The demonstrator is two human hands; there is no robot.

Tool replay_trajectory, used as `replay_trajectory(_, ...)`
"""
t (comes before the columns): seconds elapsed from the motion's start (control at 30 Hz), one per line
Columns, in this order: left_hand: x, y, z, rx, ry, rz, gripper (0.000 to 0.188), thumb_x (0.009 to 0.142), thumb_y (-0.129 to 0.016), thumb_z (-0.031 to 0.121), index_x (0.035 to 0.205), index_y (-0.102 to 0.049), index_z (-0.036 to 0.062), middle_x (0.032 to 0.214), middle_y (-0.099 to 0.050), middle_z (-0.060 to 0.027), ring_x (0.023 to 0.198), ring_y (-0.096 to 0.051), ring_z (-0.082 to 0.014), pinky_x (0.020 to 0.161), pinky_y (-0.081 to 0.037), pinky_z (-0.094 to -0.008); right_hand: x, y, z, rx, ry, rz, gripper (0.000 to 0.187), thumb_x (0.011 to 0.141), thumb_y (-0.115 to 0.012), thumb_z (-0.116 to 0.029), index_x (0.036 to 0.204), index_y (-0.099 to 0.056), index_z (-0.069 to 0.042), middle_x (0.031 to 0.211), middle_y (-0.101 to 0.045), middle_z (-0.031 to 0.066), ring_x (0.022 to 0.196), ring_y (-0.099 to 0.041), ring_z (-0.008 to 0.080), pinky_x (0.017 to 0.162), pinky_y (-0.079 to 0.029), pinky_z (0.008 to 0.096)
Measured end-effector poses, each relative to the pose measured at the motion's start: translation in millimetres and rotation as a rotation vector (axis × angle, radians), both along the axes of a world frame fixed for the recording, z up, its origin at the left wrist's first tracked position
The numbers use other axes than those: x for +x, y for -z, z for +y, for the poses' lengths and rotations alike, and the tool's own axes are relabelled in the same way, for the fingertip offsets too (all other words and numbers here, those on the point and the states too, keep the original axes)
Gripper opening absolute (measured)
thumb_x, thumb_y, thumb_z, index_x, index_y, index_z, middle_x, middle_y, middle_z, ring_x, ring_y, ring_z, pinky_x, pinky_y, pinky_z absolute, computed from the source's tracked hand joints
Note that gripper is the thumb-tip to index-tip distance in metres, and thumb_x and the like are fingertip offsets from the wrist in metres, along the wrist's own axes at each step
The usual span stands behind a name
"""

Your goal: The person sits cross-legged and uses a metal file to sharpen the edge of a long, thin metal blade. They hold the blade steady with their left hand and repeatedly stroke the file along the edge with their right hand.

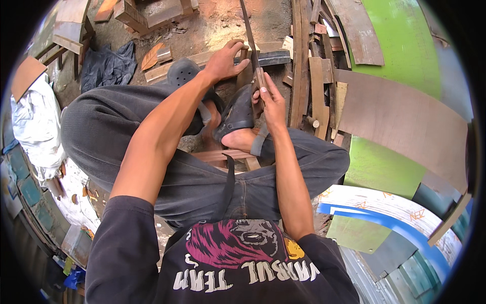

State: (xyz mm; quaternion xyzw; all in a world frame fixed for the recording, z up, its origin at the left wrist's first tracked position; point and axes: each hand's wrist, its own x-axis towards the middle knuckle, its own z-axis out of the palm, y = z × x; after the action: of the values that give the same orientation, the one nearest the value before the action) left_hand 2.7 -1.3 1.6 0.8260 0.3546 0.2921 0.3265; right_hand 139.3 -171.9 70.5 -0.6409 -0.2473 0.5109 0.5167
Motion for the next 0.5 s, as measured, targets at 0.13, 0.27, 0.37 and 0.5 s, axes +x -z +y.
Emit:
replay_trajectory(0.13,7,2,14,-0.099,-0.004,-0.028,0.041,0.09,-0.071,0.031,0.122,-0.059,0.0076,0.118,-0.068,-0.0183,0.109,-0.066,-0.0396,0.095,-0.054,-0.0459,-10,-4,11,-0.006,0.143,0.107,0.048,0.102,-0.055,-0.007,0.15,-0.053,-0.005,0.075,-0.058,-0.0001,0.062,-0.051,0.0067,0.055,-0.046,0.0238)
replay_trajectory(0.27,12,-5,20,-0.38,0.079,-0.012,0.039,0.093,-0.073,0.026,0.12,-0.057,0.0036,0.115,-0.07,-0.0201,0.111,-0.069,-0.0345,0.094,-0.056,-0.0436,-2,-26,29,-0.07,0.11,-0.023,0.048,0.1,-0.057,-0.009,0.147,-0.054,-0.001,0.071,-0.056,-0.0004,0.057,-0.05,0.0068,0.05,-0.045,0.025)
replay_trajectory(0.37,8,3,21,-0.396,0.064,-0.047,0.04,0.092,-0.072,0.027,0.121,-0.058,0.0043,0.11,-0.071,-0.0196,0.105,-0.07,-0.0339,0.091,-0.055,-0.0437,-1,-45,42,-0.111,0.037,-0.111,0.048,0.099,-0.058,-0.009,0.146,-0.054,0.0,0.07,-0.056,0.0,0.054,-0.05,0.0079,0.049,-0.046,0.0261)
replay_trajectory(0.5,5,8,28,-0.5,-0.04,-0.073,0.039,0.091,-0.072,0.03,0.119,-0.06,0.0056,0.108,-0.072,-0.0183,0.103,-0.072,-0.0306,0.088,-0.055,-0.0425,-1,-47,61,-0.114,-0.05,-0.133,0.05,0.098,-0.058,-0.008,0.148,-0.053,0.0,0.069,-0.056,0.001,0.054,-0.051,0.0099,0.049,-0.047,0.0281)
